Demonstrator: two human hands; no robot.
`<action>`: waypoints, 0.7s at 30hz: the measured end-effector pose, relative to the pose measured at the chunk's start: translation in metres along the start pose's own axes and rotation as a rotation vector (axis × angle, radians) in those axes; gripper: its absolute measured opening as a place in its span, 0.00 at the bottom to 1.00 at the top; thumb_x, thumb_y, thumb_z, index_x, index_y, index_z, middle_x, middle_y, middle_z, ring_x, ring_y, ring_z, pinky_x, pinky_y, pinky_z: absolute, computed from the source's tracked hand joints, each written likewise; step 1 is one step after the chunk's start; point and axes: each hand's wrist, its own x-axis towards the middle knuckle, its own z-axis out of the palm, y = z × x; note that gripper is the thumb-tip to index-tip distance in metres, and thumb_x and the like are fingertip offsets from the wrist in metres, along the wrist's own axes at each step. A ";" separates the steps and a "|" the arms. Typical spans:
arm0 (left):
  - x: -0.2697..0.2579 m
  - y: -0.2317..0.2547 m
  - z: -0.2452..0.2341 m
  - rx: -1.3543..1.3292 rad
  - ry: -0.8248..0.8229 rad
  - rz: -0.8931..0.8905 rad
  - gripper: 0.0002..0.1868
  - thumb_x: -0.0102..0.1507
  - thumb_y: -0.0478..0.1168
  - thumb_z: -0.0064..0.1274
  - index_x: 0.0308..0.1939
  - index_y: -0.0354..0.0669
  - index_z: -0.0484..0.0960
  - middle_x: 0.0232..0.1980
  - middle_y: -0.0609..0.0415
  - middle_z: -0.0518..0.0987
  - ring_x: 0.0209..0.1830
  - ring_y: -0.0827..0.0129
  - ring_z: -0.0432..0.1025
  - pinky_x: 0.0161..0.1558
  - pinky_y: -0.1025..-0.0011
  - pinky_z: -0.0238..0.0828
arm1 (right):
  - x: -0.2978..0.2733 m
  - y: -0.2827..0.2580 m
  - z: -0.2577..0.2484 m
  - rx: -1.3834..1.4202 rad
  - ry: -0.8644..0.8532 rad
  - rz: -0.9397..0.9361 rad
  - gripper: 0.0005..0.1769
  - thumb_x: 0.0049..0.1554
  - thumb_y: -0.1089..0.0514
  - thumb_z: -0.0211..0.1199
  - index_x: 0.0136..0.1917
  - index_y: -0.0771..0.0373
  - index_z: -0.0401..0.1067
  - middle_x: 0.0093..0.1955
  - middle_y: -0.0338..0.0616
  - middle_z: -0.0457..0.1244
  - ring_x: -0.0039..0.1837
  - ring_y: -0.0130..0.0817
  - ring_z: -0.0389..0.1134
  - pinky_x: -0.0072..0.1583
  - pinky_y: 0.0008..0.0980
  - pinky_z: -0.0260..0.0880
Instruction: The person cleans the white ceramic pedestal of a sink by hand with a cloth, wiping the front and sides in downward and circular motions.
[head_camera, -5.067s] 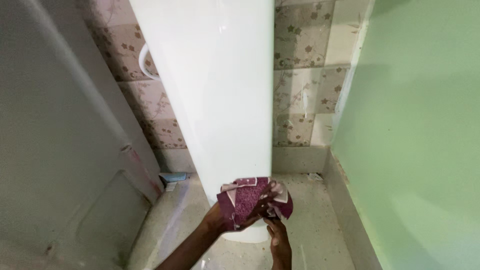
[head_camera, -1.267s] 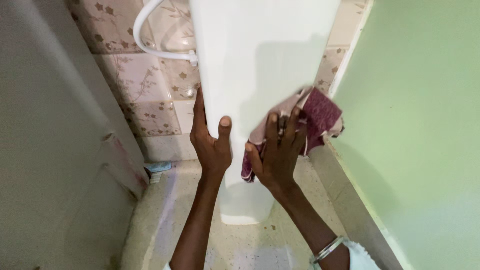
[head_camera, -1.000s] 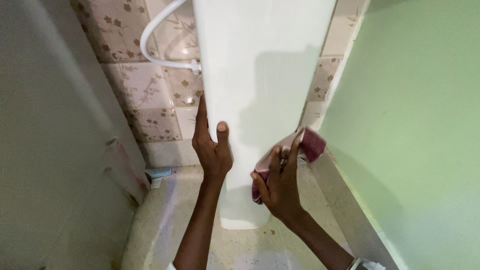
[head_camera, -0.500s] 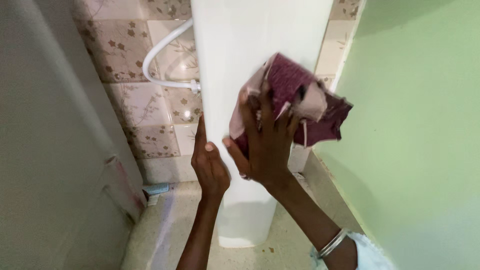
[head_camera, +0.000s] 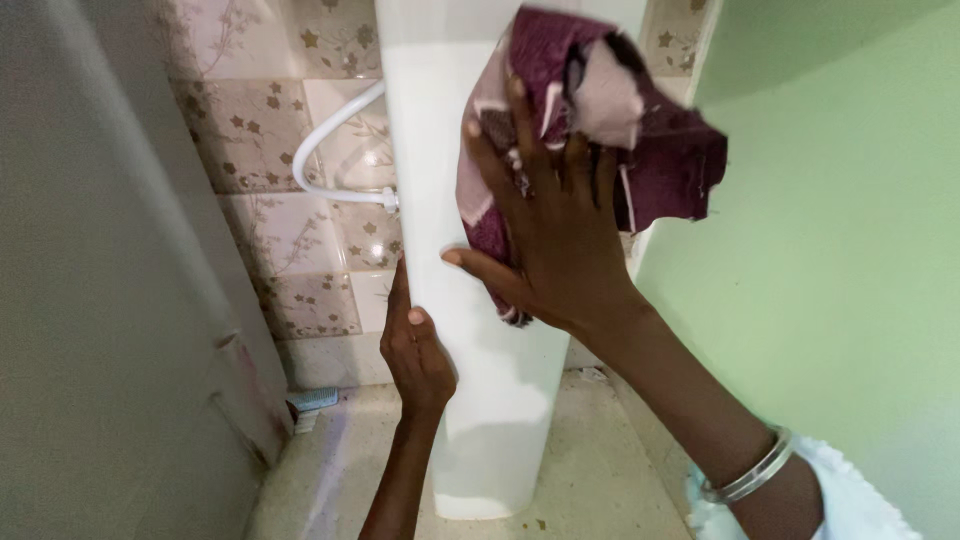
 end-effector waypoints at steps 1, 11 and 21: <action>0.000 0.001 0.000 0.000 0.001 -0.001 0.39 0.77 0.60 0.20 0.75 0.30 0.65 0.72 0.34 0.73 0.72 0.48 0.71 0.70 0.59 0.67 | 0.010 -0.009 0.001 0.007 0.085 0.055 0.54 0.63 0.18 0.50 0.87 0.49 0.40 0.86 0.61 0.46 0.79 0.76 0.50 0.76 0.77 0.44; -0.012 -0.053 0.003 0.180 -0.037 -0.242 0.33 0.72 0.43 0.27 0.81 0.35 0.61 0.68 0.41 0.80 0.27 0.52 0.71 0.30 0.60 0.69 | -0.052 -0.052 0.023 0.277 -0.694 -0.020 0.51 0.55 0.14 0.42 0.82 0.40 0.56 0.70 0.47 0.60 0.69 0.53 0.62 0.68 0.58 0.61; -0.001 -0.009 -0.001 -0.014 0.025 -0.032 0.37 0.77 0.57 0.21 0.73 0.27 0.66 0.72 0.32 0.73 0.72 0.45 0.70 0.69 0.58 0.67 | 0.030 -0.007 0.014 -0.123 0.086 0.145 0.61 0.58 0.08 0.43 0.85 0.52 0.43 0.85 0.63 0.34 0.84 0.73 0.36 0.76 0.85 0.35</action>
